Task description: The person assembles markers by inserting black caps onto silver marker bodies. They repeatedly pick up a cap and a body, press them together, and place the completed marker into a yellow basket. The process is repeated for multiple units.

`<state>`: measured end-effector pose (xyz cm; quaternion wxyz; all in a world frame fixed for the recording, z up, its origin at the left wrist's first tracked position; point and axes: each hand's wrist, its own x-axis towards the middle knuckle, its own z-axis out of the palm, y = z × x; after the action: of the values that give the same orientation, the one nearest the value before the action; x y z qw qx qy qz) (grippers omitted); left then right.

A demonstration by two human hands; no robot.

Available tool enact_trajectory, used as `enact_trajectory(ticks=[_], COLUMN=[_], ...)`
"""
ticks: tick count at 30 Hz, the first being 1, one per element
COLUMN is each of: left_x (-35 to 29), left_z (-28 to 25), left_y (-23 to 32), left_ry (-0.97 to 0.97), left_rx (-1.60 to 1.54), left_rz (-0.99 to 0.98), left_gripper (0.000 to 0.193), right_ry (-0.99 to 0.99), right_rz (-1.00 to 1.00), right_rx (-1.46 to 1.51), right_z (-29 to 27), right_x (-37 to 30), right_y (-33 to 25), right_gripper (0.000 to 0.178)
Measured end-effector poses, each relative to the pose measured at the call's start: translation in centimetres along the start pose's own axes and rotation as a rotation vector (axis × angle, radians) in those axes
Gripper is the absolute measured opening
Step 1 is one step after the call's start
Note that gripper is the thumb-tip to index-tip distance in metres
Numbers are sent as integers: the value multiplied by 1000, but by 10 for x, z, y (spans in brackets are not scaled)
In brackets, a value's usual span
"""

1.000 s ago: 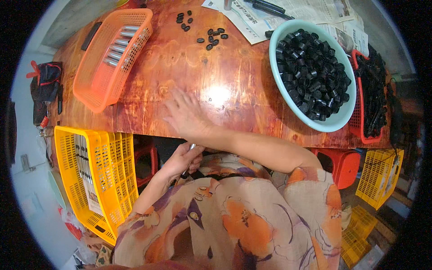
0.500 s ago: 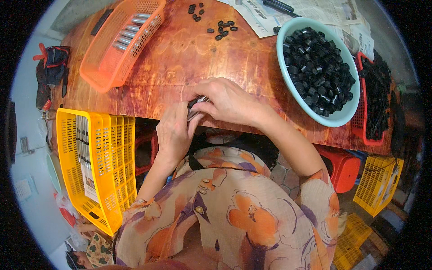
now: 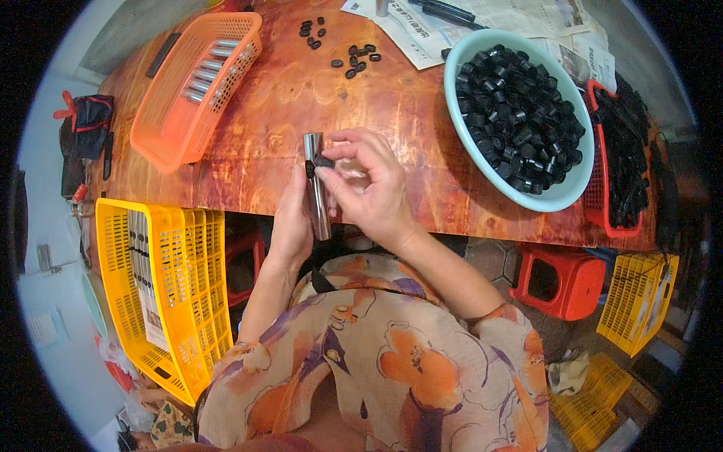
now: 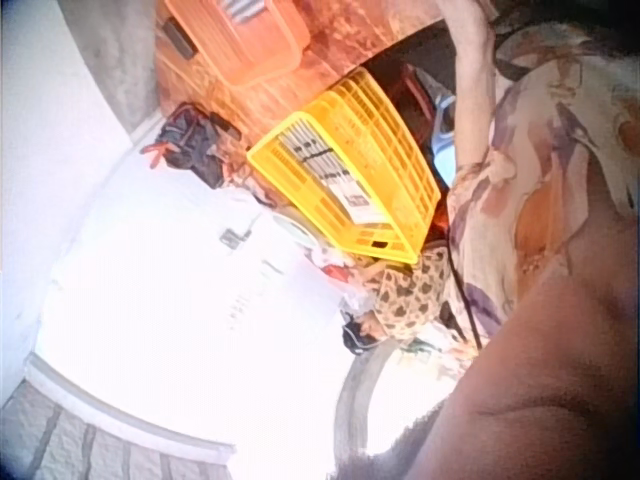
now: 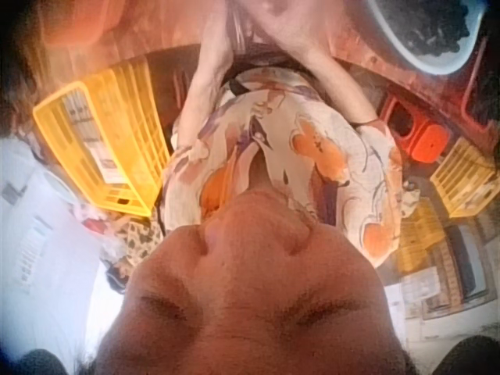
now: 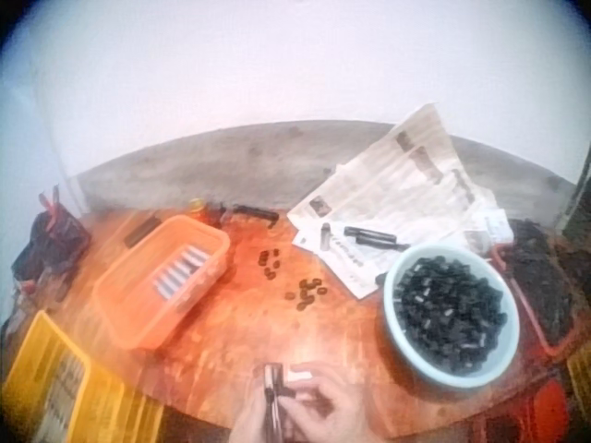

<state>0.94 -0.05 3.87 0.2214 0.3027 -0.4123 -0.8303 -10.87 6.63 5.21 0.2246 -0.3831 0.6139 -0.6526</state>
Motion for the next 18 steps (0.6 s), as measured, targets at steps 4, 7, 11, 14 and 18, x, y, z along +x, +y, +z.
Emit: enact_trajectory(ticks=[4, 7, 11, 14, 18], left_x=[2, -1, -1, -2, -1], left_z=[16, 24, 32, 29, 25], left_y=[-1, 2, 5, 5, 2], left_ry=[-37, -43, -16, -28, -44], left_rx=[-118, -108, -223, -253, -296], left_rz=[50, 34, 32, 19, 36], left_gripper=[48, 45, 42, 40, 38], right_ry=[108, 169, 202, 191, 240], right_rz=[-285, -404, -494, -530, -579], right_rx=[-312, -483, -607, -635, -593], right_z=[6, 8, 8, 7, 7], right_x=[-6, -5, -6, -11, -15], right_y=[8, 4, 3, 0, 4], right_gripper=[21, 22, 25, 25, 22])
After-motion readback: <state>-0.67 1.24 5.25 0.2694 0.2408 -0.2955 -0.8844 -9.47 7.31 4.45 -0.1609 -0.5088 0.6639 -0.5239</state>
